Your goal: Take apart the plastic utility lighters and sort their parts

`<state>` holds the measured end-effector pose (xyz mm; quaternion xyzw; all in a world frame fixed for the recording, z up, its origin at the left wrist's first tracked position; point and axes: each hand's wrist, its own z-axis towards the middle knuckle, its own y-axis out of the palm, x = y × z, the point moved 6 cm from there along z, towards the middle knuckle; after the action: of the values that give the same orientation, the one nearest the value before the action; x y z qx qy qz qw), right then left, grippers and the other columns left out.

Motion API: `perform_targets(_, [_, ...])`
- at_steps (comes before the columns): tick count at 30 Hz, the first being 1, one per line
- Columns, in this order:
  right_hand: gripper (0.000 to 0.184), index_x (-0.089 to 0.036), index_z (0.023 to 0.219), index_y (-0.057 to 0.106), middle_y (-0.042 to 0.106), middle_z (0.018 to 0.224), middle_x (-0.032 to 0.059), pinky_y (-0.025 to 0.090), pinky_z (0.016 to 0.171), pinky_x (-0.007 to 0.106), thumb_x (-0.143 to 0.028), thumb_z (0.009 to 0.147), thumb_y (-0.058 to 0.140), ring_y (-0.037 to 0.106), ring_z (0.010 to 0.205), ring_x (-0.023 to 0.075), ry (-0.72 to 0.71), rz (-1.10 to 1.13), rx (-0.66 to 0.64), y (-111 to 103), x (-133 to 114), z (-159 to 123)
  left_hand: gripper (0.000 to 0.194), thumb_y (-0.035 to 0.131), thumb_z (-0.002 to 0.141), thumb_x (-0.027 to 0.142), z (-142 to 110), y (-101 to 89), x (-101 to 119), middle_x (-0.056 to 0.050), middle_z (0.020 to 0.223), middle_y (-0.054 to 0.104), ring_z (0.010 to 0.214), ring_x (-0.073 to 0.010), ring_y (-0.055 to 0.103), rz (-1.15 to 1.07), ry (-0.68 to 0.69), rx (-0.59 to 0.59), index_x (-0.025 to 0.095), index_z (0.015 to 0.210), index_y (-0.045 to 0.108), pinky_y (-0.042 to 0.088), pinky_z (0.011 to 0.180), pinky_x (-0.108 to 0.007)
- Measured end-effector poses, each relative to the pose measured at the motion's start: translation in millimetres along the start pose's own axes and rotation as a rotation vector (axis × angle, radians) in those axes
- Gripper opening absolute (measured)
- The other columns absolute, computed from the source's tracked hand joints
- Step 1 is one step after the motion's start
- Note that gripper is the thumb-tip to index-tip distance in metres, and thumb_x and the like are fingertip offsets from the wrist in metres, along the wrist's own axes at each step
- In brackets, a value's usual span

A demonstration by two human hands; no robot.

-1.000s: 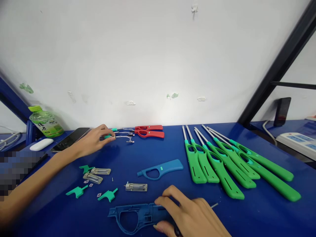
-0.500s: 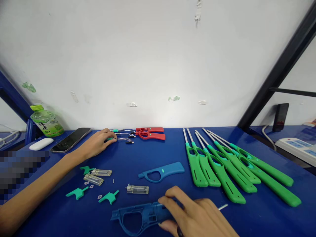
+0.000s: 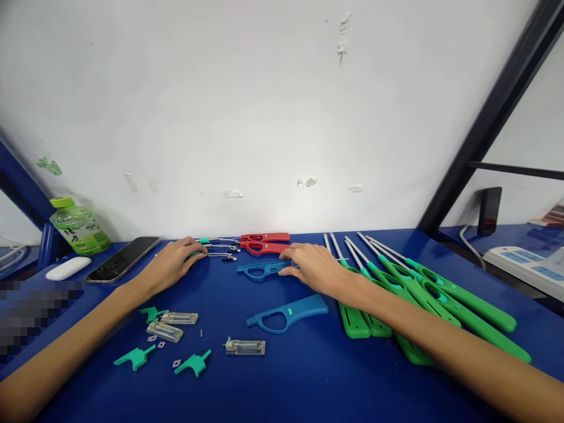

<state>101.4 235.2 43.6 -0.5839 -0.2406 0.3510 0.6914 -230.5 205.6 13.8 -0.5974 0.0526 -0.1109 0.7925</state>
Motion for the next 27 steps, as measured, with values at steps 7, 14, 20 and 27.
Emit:
perform_targets(7, [0.036,-0.028,0.117,0.079,0.078,0.121,0.0054,0.058,0.089,0.037,-0.058,0.099,0.07,0.077,0.105,0.0272,-0.104,0.105,-0.115,-12.6,-10.9,-32.2,0.033,0.068,0.102,0.042,-1.2,2.2,-1.8,-0.009,0.131,0.068,0.115,-0.0244,0.068,-0.06,0.008,0.02,0.02,0.127,0.067,0.059,0.099,-0.048])
perform_targets(14, [0.027,-0.024,0.123,0.07,0.076,0.119,0.0063,0.056,0.076,0.037,-0.044,0.106,0.062,0.077,0.088,0.0244,-0.108,0.102,-0.189,-2.2,-16.4,-67.0,0.033,0.067,0.102,0.043,2.0,2.8,-6.6,-0.009,0.131,0.068,0.114,-0.0242,0.068,-0.131,-0.011,0.03,0.02,0.126,0.067,0.059,0.099,-0.048])
perform_targets(20, [0.013,-0.021,0.114,0.064,0.072,0.115,0.0074,0.052,0.071,0.035,-0.029,0.108,0.055,0.076,0.079,0.0221,-0.156,0.105,-0.241,6.7,-16.0,-61.5,0.033,0.067,0.102,0.043,3.3,0.9,-9.8,-0.009,0.128,0.069,0.111,-0.0233,0.069,-0.147,-0.039,0.019,0.02,0.126,0.067,0.06,0.097,-0.047])
perform_targets(27, [0.029,-0.024,0.112,0.062,0.071,0.105,0.0039,0.051,0.072,0.035,-0.052,0.109,0.054,0.071,0.08,0.0229,-0.172,0.125,-0.273,-5.0,-18.2,-59.0,0.034,0.067,0.102,0.043,3.0,2.1,-9.5,-0.009,0.13,0.068,0.113,-0.0239,0.069,-0.173,-0.04,0.022,0.019,0.127,0.066,0.059,0.098,-0.048])
